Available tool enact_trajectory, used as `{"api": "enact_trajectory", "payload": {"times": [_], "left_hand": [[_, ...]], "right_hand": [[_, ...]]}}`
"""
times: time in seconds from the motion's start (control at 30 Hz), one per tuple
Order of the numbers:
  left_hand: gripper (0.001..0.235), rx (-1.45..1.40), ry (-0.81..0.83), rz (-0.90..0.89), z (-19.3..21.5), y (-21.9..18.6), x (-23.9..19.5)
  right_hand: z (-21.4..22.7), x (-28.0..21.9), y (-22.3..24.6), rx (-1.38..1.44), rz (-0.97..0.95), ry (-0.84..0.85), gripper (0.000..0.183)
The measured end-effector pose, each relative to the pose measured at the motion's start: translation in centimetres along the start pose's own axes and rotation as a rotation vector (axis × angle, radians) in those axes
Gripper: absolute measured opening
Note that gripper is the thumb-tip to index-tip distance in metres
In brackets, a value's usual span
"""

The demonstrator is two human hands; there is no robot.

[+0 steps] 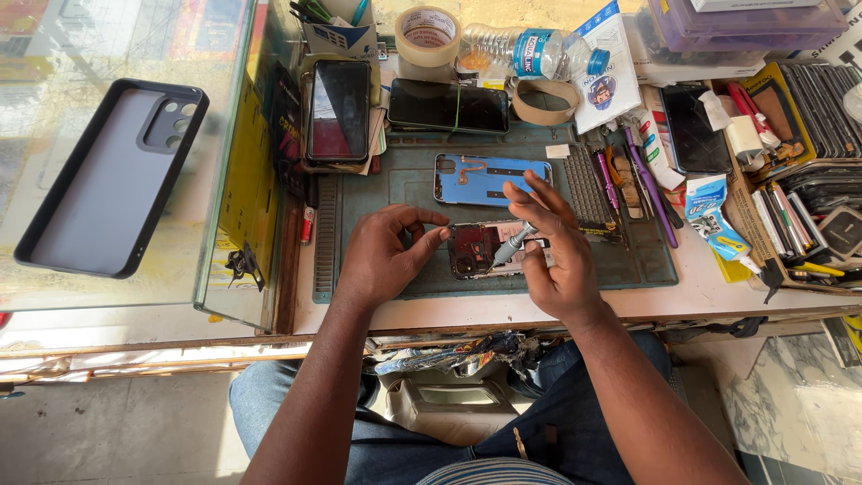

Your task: The person connects a charging cable to a smartphone to test it, then disconnects it. They proceed to disassemble the phone using a prying tool and a screwdriver, removing the back cover and exposing the internal components.

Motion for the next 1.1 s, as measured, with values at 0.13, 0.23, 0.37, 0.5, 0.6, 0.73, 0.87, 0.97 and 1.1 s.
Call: {"api": "enact_trajectory", "payload": {"times": [0.13, 0.23, 0.37, 0.5, 0.6, 0.73, 0.87, 0.97, 1.1], "left_hand": [[0.021, 0.014, 0.004, 0.024, -0.08, 0.06, 0.02], [0.022, 0.003, 0.002, 0.016, -0.02, 0.02, -0.04], [0.022, 0.001, 0.001, 0.026, -0.12, 0.14, 0.04], [0.022, -0.005, -0.007, 0.012, -0.07, 0.28, 0.01], [0.022, 0.001, -0.016, -0.002, -0.10, 0.34, 0.04], [0.026, 0.020, -0.017, 0.024, -0.07, 0.62, 0.02], [0.026, -0.008, -0.032, 0.001, -0.04, 0.53, -0.03], [0.027, 0.007, -0.045, -0.009, 0.14, 0.52, -0.15], [0.026, -0.006, -0.039, -0.013, 0.07, 0.53, -0.05]], "right_hand": [[-0.08, -0.05, 0.24, 0.003, 0.042, 0.000, 0.046], [-0.06, 0.06, 0.27, 0.013, 0.043, 0.002, 0.049], [0.00, 0.16, 0.33, 0.008, 0.039, 0.016, 0.050], [0.04, 0.10, 0.63, 0.059, 0.067, 0.020, 0.052], [-0.06, 0.07, 0.38, 0.043, 0.029, 0.015, 0.049], [-0.05, 0.23, 0.20, -0.001, 0.013, -0.007, 0.050], [0.28, 0.12, 0.28, -0.065, -0.002, -0.004, 0.054], [0.21, 0.09, 0.45, 0.009, 0.004, 0.004, 0.052], [-0.04, 0.22, 0.45, -0.057, 0.002, 0.002, 0.052]]}}
Point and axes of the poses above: each hand's wrist, its own x-axis towards the middle knuckle, its own z-axis out of the back of the hand, y = z × x, the point moved 6 cm from there along x, towards the middle knuckle, and after that the axes turned 13 degrees about y, right-handed, at the moved point
